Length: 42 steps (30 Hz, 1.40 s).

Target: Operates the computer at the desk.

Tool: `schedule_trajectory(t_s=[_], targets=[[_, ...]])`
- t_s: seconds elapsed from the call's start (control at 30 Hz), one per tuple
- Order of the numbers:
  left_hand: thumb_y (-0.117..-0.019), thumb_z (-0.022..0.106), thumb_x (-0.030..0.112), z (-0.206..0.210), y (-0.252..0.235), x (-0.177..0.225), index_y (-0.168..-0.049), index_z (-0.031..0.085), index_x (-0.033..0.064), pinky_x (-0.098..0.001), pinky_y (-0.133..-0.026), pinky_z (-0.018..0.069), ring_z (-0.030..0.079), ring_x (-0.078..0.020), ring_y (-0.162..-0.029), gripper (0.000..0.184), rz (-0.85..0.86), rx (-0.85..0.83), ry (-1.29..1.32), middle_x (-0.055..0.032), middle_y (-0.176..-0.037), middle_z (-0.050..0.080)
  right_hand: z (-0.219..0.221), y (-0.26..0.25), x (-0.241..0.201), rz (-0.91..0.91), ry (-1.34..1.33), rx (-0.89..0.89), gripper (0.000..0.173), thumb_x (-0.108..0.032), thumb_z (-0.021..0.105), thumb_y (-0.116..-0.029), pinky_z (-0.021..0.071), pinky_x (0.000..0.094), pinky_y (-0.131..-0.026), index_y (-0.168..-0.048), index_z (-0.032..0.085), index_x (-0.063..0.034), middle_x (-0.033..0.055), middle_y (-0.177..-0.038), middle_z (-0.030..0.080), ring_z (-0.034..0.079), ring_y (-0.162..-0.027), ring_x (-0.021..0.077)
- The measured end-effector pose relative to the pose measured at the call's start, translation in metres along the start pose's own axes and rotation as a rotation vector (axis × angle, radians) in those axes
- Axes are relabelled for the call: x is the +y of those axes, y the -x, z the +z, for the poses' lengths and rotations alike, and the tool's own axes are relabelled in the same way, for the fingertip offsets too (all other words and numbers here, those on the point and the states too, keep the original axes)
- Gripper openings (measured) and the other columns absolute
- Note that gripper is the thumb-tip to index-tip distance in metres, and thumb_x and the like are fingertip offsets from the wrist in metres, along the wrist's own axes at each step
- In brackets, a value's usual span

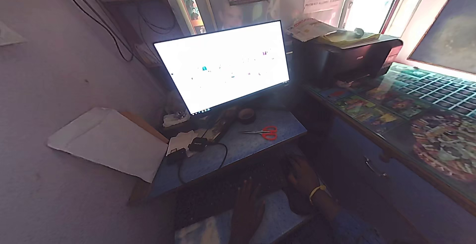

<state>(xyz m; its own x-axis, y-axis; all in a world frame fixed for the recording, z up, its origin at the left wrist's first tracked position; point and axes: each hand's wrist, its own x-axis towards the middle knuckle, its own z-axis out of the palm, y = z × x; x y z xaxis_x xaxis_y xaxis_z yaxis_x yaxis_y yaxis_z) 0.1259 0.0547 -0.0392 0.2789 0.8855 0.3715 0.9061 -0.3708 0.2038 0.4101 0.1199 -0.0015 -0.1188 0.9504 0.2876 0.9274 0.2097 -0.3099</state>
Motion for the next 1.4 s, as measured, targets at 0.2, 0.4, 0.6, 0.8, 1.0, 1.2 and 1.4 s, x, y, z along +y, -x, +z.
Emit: schedule_trajectory(t_s=[0.2, 0.4, 0.6, 0.8, 1.0, 1.2, 1.4], targets=[[-0.1013, 0.042, 0.06, 0.0008, 0.0003, -0.0002, -0.149, 0.054, 0.0267, -0.0554, -0.123, 0.0274, 0.032, -0.0334, -0.153, 0.059, 0.006, 0.047, 0.014, -0.0112, -0.164, 0.037, 0.0007, -0.0009, 0.0006, 0.001, -0.003, 0.009, 0.057, -0.037, 0.06, -0.0915, 0.0433, 0.0443, -0.115, -0.144, 0.06, -0.0142, 0.0107, -0.149, 0.055, 0.05, -0.14, 0.0291], [-0.101, 0.04, 0.061, 0.0014, 0.0, 0.0005, -0.15, 0.053, 0.0266, -0.0558, -0.123, 0.0251, 0.032, -0.0324, -0.153, 0.061, -0.014, 0.017, 0.001, -0.0087, -0.163, 0.039, 0.0009, -0.0005, 0.0009, -0.008, 0.009, 0.018, 0.056, -0.037, 0.059, -0.0916, 0.0444, 0.0443, -0.114, -0.143, 0.06, -0.0145, 0.0104, -0.149, 0.056, 0.051, -0.139, 0.0288], [-0.1009, 0.041, 0.06, 0.0004, 0.0003, 0.0007, -0.149, 0.054, 0.0261, -0.056, -0.123, 0.0261, 0.032, -0.0308, -0.153, 0.06, 0.01, 0.038, -0.013, -0.0068, -0.163, 0.039, 0.0018, 0.0002, 0.0008, -0.012, 0.004, 0.02, 0.056, -0.037, 0.059, -0.0917, 0.0446, 0.0444, -0.114, -0.143, 0.06, -0.014, 0.0106, -0.149, 0.056, 0.052, -0.139, 0.0289], [-0.1013, 0.04, 0.06, -0.001, -0.0007, 0.0005, -0.148, 0.055, 0.0267, -0.0553, -0.123, 0.0259, 0.032, -0.0297, -0.153, 0.059, 0.015, 0.027, -0.006, -0.0058, -0.164, 0.038, 0.0006, 0.0003, 0.0, -0.016, -0.012, 0.017, 0.056, -0.035, 0.059, -0.0914, 0.0447, 0.0442, -0.114, -0.144, 0.059, -0.0148, 0.0105, -0.149, 0.055, 0.051, -0.14, 0.0287], [-0.1013, 0.038, 0.062, -0.0006, -0.0011, 0.0008, -0.149, 0.055, 0.0262, -0.0554, -0.124, 0.0237, 0.029, -0.0279, -0.154, 0.062, -0.001, -0.008, -0.018, -0.0043, -0.166, 0.035, -0.0018, 0.0008, -0.0012, -0.018, -0.017, 0.011, 0.056, -0.035, 0.059, -0.0918, 0.0443, 0.0432, -0.114, -0.144, 0.059, -0.0147, 0.0097, -0.15, 0.055, 0.05, -0.14, 0.0278], [-0.1013, 0.039, 0.061, -0.0019, -0.0017, 0.0015, -0.147, 0.056, 0.0254, -0.0561, -0.124, 0.0236, 0.029, -0.0288, -0.154, 0.061, 0.0, -0.021, -0.021, -0.0046, -0.166, 0.034, -0.0055, 0.0006, -0.0028, -0.018, -0.022, -0.018, 0.056, -0.036, 0.058, -0.0928, 0.0429, 0.0429, -0.115, -0.145, 0.058, -0.0146, 0.0094, -0.151, 0.054, 0.049, -0.141, 0.0272], [-0.1011, 0.039, 0.061, -0.0024, -0.0022, 0.0012, -0.144, 0.06, 0.0243, -0.0562, -0.123, 0.0245, 0.032, -0.0286, -0.153, 0.06, 0.002, -0.022, -0.023, -0.0046, -0.165, 0.037, -0.0042, -0.0002, -0.0024, -0.021, -0.018, -0.008, 0.056, -0.036, 0.059, -0.0923, 0.0432, 0.043, -0.115, -0.144, 0.059, -0.0147, 0.0098, -0.151, 0.054, 0.05, -0.141, 0.0276]])
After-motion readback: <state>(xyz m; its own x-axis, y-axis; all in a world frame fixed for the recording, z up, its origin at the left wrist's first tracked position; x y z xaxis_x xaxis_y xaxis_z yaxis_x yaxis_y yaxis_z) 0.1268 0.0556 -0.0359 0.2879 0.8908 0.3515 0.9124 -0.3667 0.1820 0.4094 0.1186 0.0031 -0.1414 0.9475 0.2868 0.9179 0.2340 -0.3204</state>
